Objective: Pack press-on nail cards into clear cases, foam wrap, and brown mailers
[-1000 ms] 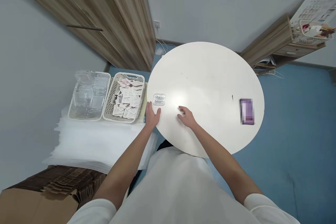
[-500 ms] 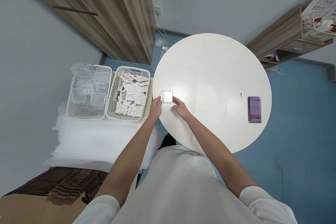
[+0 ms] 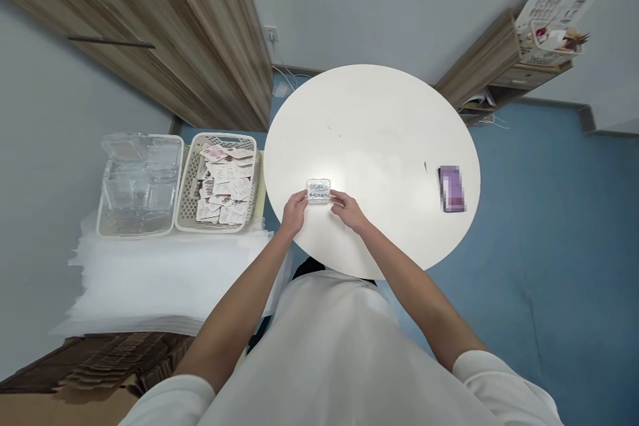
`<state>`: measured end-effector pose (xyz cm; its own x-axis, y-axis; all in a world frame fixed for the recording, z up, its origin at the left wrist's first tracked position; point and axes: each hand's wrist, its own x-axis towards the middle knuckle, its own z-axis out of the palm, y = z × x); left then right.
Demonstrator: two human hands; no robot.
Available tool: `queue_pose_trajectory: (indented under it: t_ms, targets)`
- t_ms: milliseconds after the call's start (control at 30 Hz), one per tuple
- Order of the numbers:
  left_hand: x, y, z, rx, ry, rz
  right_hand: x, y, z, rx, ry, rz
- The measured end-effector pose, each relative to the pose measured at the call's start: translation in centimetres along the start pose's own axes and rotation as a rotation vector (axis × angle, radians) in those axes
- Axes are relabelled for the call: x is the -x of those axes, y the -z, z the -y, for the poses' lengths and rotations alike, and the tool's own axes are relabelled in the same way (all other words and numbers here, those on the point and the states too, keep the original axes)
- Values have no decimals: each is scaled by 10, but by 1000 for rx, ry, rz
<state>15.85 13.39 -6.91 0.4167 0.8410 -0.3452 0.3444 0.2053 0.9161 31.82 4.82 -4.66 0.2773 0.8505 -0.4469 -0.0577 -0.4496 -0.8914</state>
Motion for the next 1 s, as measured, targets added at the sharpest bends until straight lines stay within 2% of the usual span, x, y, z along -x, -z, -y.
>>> queue_pose_trajectory:
  t_ms: [267,433,633,900,1000]
  targets:
    - [49,-88,-12,-107,-88,247,75,93,-39,101,-11,-95]
    - [72,-128,-12,-210,-93,312,104,124,-69,158,-13,-109]
    - [88,-149,-10,-287,-52,263,109,136,-91,182,20,-74]
    - [95,-162,-4,-395,-80,188,102,139,-98,263,129,50]
    - [99,-162,1,-478,-130,139,108,139,-100,372,169,-15]
